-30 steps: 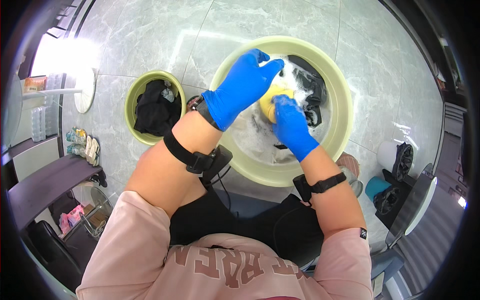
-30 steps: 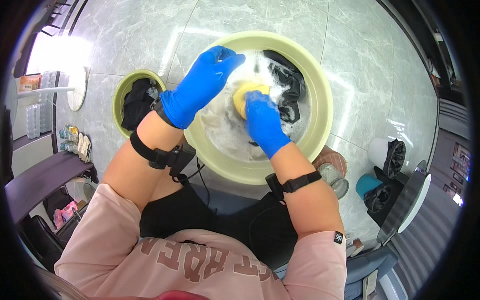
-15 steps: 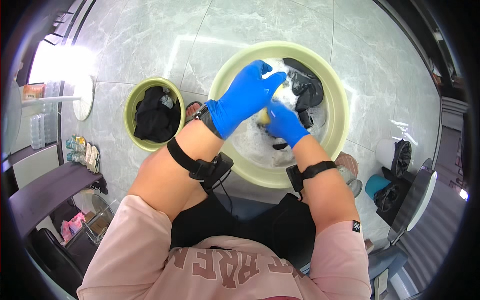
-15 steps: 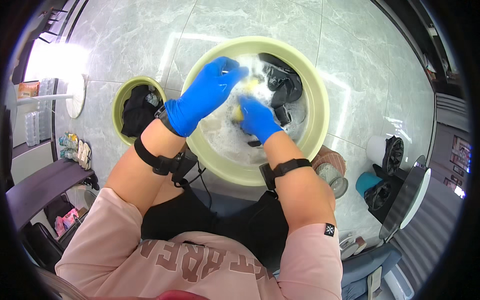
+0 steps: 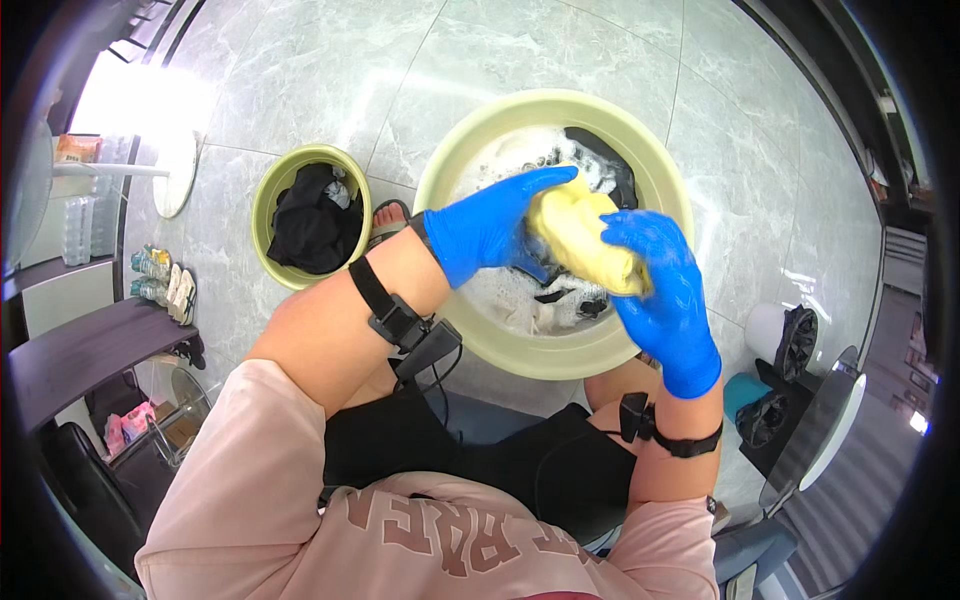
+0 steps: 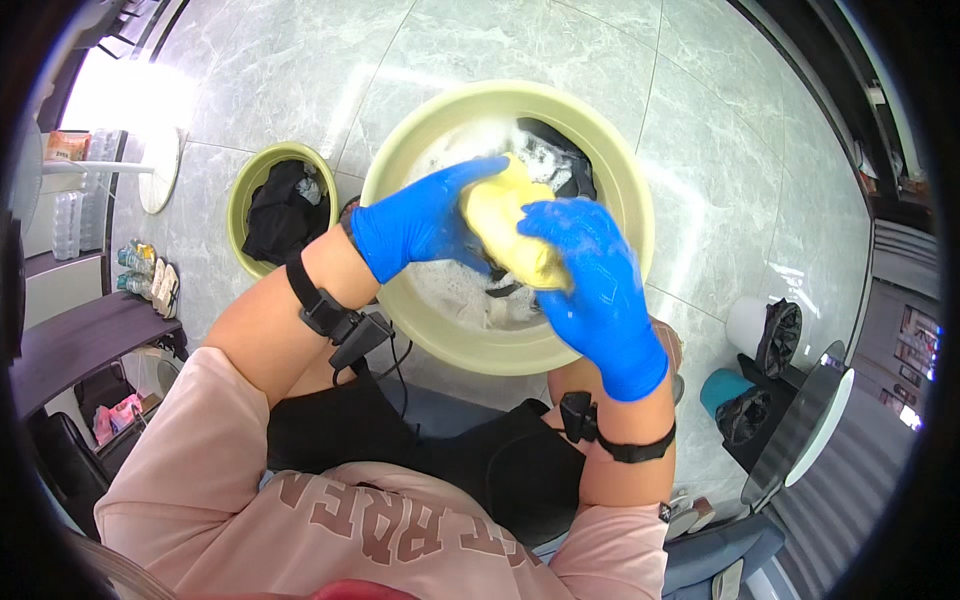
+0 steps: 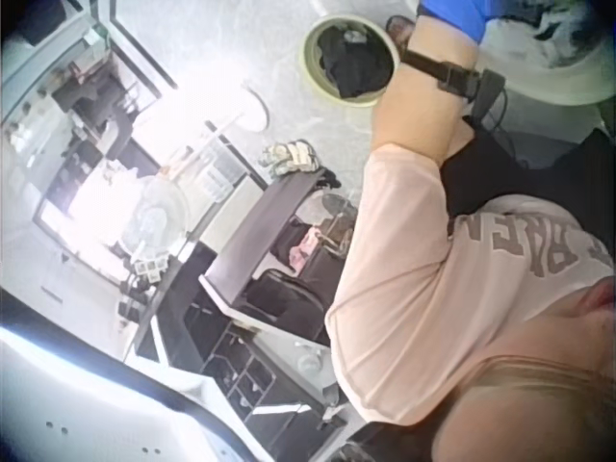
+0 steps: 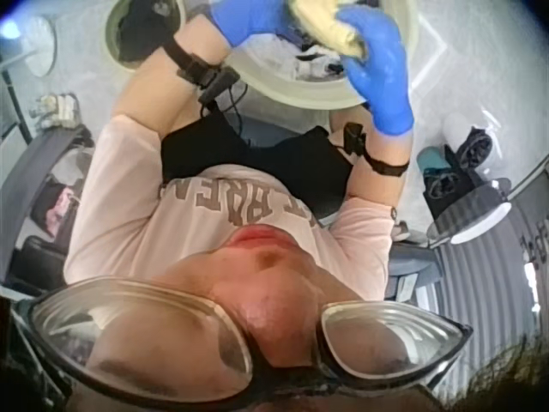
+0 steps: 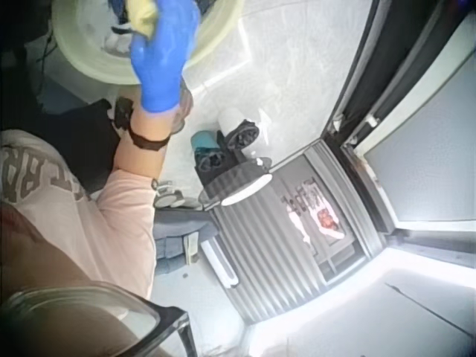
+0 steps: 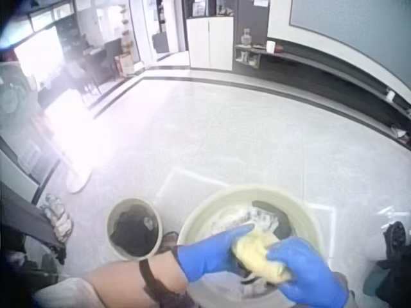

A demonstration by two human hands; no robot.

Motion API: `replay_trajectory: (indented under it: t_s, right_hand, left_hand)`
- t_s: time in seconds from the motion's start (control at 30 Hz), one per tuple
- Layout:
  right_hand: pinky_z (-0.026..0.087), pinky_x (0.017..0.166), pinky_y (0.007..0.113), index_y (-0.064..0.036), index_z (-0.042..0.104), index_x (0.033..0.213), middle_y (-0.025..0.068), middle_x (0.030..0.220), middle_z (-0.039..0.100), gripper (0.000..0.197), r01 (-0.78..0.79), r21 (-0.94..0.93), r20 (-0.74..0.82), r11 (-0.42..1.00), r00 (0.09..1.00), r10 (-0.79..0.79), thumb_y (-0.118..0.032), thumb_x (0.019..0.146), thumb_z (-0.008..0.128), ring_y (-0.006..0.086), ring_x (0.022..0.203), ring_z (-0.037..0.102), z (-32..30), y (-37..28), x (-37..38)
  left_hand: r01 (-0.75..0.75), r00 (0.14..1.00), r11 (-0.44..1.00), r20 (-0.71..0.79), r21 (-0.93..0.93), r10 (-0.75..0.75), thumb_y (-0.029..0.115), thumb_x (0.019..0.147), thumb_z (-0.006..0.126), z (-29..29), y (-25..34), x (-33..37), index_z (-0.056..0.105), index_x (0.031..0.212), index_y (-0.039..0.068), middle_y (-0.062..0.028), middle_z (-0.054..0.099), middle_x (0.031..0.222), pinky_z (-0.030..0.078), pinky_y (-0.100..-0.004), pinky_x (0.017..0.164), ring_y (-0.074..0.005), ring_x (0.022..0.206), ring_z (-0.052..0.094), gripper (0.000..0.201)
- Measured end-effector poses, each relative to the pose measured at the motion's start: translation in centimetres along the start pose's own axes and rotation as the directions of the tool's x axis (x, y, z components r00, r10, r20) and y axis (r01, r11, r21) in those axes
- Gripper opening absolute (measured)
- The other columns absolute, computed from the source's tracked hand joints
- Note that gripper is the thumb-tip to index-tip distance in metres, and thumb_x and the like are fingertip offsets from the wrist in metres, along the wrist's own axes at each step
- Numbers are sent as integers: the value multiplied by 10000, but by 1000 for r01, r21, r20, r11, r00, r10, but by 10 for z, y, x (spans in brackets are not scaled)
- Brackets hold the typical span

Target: Hand washing a yellow garment in a basin of soapy water using detergent.

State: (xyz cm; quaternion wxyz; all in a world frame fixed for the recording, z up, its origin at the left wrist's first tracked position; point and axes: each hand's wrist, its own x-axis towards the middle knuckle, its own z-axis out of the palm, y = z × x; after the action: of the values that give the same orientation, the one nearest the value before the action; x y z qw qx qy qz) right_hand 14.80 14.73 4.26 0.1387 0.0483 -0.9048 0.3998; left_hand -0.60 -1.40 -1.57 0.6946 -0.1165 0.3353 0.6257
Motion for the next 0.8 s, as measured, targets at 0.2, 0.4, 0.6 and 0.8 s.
replay_trajectory:
  t_s: [0.2,0.4,0.6,0.8]
  right_hand:
    - [461,1014,494,-63,658,1134,159,1183,666,436,123,195,49,973,990,-135,1,704,693,392,1142,609,-7,-2,-16]
    - [429,1031,385,45,484,1310,164,1248,580,454,-270,602,-195,752,863,466,-100,914,652,271,1161,570,30,49,-33]
    - [461,969,340,38,504,1300,137,1195,611,373,-307,804,-195,510,673,713,-190,1010,557,199,1091,584,69,54,-20]
    - [515,936,327,-25,524,1317,115,1216,618,389,-280,947,30,155,561,828,-312,1063,457,187,1098,613,82,51,-16]
  left_hand:
    - [45,965,962,259,-270,27,288,1015,544,-8,-12,39,576,1247,9,-165,665,1159,532,-397,953,-273,1067,657,365]
    - [-466,885,822,180,327,430,100,956,573,-20,-34,64,643,1159,-11,-124,686,1087,532,-316,856,-201,958,663,242]
    - [-647,634,649,-190,399,749,125,969,480,11,-44,54,675,1077,8,-96,675,1030,526,-319,857,-181,953,642,252]
    - [-648,424,363,-78,670,902,29,916,501,22,-49,57,687,981,-9,-91,673,969,514,-326,823,-174,901,634,200]
